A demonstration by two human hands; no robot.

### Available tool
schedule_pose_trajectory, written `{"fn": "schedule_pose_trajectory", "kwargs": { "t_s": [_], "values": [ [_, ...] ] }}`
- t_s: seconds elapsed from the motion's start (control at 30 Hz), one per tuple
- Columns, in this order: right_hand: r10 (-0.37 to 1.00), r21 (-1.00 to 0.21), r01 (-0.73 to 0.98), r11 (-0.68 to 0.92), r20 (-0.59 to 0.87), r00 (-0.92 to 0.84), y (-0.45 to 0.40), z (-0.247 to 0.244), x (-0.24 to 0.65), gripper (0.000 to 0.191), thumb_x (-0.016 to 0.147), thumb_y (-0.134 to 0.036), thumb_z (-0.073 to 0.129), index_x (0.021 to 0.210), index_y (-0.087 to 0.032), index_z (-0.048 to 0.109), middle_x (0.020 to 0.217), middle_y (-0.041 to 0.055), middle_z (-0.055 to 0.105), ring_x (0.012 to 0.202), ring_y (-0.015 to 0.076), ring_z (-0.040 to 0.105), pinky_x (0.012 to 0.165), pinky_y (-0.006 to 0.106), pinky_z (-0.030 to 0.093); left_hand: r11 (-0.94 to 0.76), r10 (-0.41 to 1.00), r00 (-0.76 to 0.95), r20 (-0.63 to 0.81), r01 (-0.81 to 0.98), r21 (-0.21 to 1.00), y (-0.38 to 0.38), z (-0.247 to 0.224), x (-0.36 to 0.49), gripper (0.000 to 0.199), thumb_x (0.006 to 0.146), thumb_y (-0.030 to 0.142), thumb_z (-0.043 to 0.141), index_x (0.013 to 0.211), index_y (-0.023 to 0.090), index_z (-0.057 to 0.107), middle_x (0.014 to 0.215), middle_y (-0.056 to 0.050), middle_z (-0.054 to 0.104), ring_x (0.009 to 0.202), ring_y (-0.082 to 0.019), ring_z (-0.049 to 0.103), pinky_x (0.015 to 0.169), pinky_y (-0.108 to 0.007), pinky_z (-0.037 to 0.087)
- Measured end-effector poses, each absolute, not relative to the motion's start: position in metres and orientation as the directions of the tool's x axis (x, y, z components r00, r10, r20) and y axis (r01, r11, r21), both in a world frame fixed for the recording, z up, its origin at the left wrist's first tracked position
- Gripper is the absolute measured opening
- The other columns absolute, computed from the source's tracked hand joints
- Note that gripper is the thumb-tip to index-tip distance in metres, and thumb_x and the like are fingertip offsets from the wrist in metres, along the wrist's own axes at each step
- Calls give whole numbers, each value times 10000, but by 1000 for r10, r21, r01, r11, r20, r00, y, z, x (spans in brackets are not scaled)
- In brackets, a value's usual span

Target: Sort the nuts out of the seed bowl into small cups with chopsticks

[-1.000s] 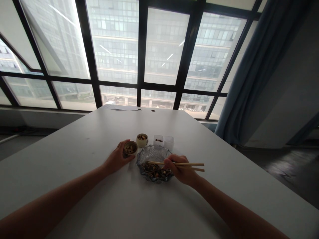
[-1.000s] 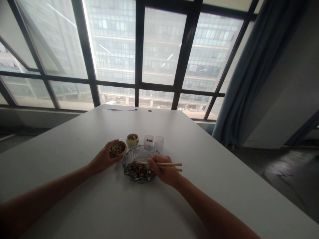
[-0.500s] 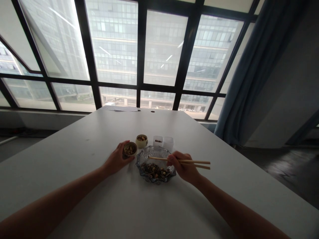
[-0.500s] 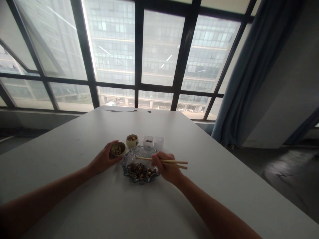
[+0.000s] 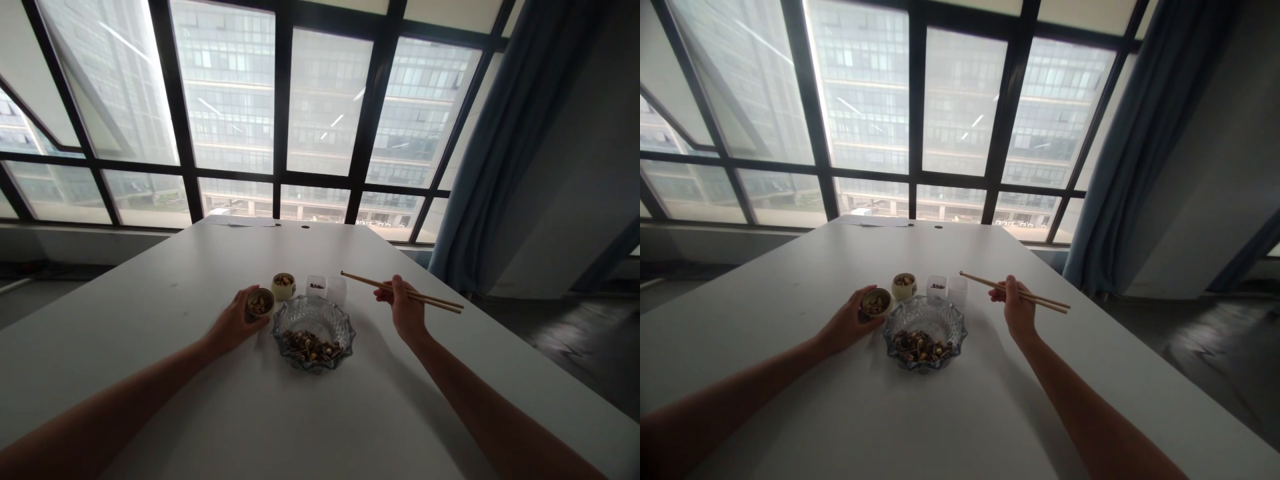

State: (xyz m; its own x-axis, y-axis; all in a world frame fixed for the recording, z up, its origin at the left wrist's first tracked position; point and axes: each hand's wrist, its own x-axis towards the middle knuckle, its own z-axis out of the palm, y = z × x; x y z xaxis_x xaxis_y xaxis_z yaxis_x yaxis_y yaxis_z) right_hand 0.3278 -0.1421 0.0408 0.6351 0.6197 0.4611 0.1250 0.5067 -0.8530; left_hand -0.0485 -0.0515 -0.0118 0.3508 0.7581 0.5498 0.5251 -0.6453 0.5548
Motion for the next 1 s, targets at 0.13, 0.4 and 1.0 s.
{"fn": "schedule_pose_trajectory", "kwargs": {
  "t_s": [0.13, 0.4, 1.0],
  "values": [
    [622, -840, 233, 490, 524, 582, -147, 43, 323, 524, 840, -685, 640, 744, -170, 639, 564, 50, 701, 487, 183, 673, 508, 301, 562, -646, 758, 358, 545, 527, 552, -51, -12, -49, 720, 787, 452, 711, 1407, 221, 427, 1378, -138, 562, 1221, -301, 607, 1042, -468, 506],
    [635, -639, 630, 441, 718, 283, -162, 40, 317, 423, 963, -562, 555, 797, -188, 663, 681, 64, 737, 606, 188, 699, 586, 301, 562, -649, 754, 349, 557, 527, 549, -53, -11, -48, 706, 781, 450, 706, 1393, 220, 440, 1380, -139, 568, 1227, -308, 607, 1037, -468, 509],
    [703, -653, 648, 393, 667, 246, -164, 46, 315, 472, 958, -607, 525, 753, -198, 643, 645, 61, 724, 551, 180, 663, 541, 293, 543, -649, 755, 354, 552, 525, 551, -53, -9, -47, 702, 788, 451, 704, 1393, 221, 432, 1370, -144, 571, 1209, -304, 615, 1042, -485, 503]
  ]
}}
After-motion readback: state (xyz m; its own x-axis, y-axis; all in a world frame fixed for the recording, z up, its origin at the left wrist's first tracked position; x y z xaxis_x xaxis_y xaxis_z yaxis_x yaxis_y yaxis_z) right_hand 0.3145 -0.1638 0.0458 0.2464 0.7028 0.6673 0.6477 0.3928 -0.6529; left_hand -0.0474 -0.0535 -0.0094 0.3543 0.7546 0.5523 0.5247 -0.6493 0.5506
